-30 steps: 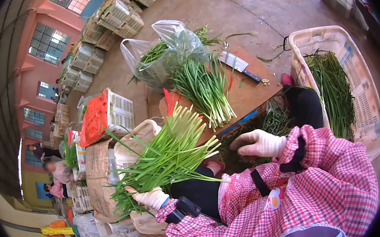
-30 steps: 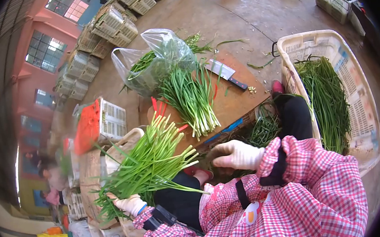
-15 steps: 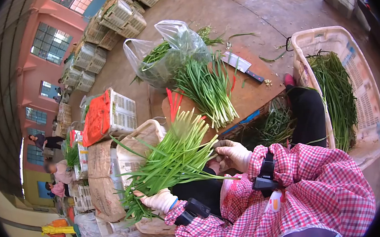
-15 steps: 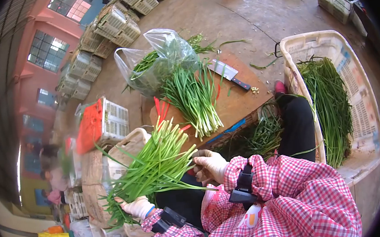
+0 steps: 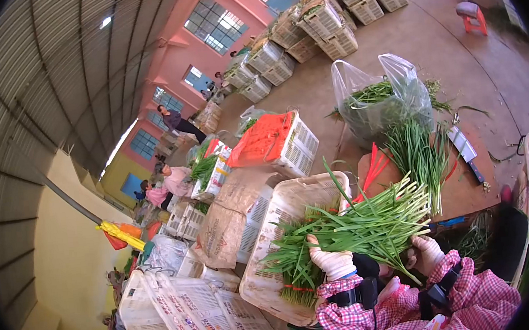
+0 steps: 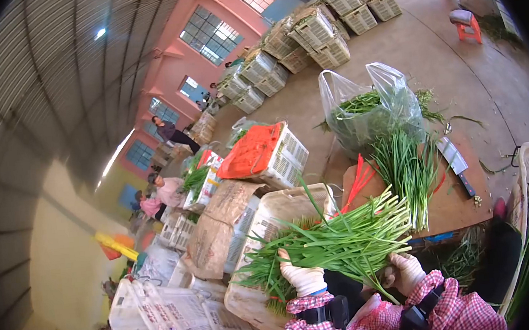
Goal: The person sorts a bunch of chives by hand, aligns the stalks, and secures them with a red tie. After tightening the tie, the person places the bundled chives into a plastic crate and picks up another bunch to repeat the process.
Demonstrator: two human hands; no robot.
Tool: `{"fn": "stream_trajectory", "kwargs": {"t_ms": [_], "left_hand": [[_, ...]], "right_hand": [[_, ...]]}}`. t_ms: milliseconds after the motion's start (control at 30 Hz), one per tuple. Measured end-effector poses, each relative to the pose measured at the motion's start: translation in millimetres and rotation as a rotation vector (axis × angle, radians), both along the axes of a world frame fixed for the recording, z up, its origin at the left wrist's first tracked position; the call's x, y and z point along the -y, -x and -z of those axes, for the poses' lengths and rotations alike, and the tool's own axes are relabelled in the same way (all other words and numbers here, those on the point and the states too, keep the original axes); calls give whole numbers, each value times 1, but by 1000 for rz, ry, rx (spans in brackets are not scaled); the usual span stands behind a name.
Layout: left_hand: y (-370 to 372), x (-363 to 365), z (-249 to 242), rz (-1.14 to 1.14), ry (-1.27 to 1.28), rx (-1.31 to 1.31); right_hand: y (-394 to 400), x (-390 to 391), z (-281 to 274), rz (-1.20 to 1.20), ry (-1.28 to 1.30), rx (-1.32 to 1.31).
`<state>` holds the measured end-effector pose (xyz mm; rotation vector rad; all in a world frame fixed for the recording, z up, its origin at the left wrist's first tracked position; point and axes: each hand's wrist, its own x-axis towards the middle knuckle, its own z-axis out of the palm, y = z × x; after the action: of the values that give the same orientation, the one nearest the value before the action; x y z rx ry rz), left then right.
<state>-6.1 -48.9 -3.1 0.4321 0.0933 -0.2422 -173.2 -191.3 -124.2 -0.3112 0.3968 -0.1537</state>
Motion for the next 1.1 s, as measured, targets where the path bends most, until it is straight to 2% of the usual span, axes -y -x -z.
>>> {"fn": "stream_trajectory", "kwargs": {"t_ms": [67, 200, 233, 267, 333, 367, 400, 467, 533, 633, 733, 800, 867, 933, 967, 1000, 1067, 1100], "left_hand": [[-6, -1, 1, 12, -7, 9], [-30, -7, 14, 89, -183, 232], [-25, 0, -1, 39, -260, 186], [-27, -2, 0, 96, -284, 199], [-28, 1, -3, 116, -337, 253], [-28, 1, -4, 152, -353, 219], [-29, 0, -2, 134, -352, 184], [-29, -1, -6, 153, -340, 254], [-22, 4, -11, 56, -433, 265], [-30, 1, -8, 40, -440, 275], [-31, 4, -7, 6, -461, 294], [-42, -5, -5, 26, -405, 243], [-52, -16, -3, 26, -386, 204], [-57, -23, -4, -73, -422, 211], [-60, -26, -2, -76, -422, 221], [-63, -32, 3, -73, -425, 222], [-69, -41, 11, -137, -453, 208], [-70, -43, 15, -165, -460, 216]], "right_hand": [[2, -1, -14, 26, 37, -1], [22, 4, -28, -102, 93, 228], [24, 1, -34, -85, 90, 306], [30, 6, -36, -186, 50, 313], [39, 9, -50, -209, 13, 383], [32, 1, -14, -124, 81, 410], [43, 15, -28, -273, 107, 453], [52, 26, -25, -438, 62, 417], [63, 31, -20, -407, 163, 321], [79, 64, -31, -740, 555, 171], [95, 87, -14, -808, 865, 142], [109, 106, -11, -1005, 1058, 5], [125, 112, -23, -1136, 1632, -313], [133, 120, -18, -1464, 2062, -545], [137, 117, -22, -1347, 2122, -654], [138, 114, -27, -1346, 2117, -653], [127, 104, -54, -814, 1884, -494], [123, 99, -34, -448, 1725, -211]]}}
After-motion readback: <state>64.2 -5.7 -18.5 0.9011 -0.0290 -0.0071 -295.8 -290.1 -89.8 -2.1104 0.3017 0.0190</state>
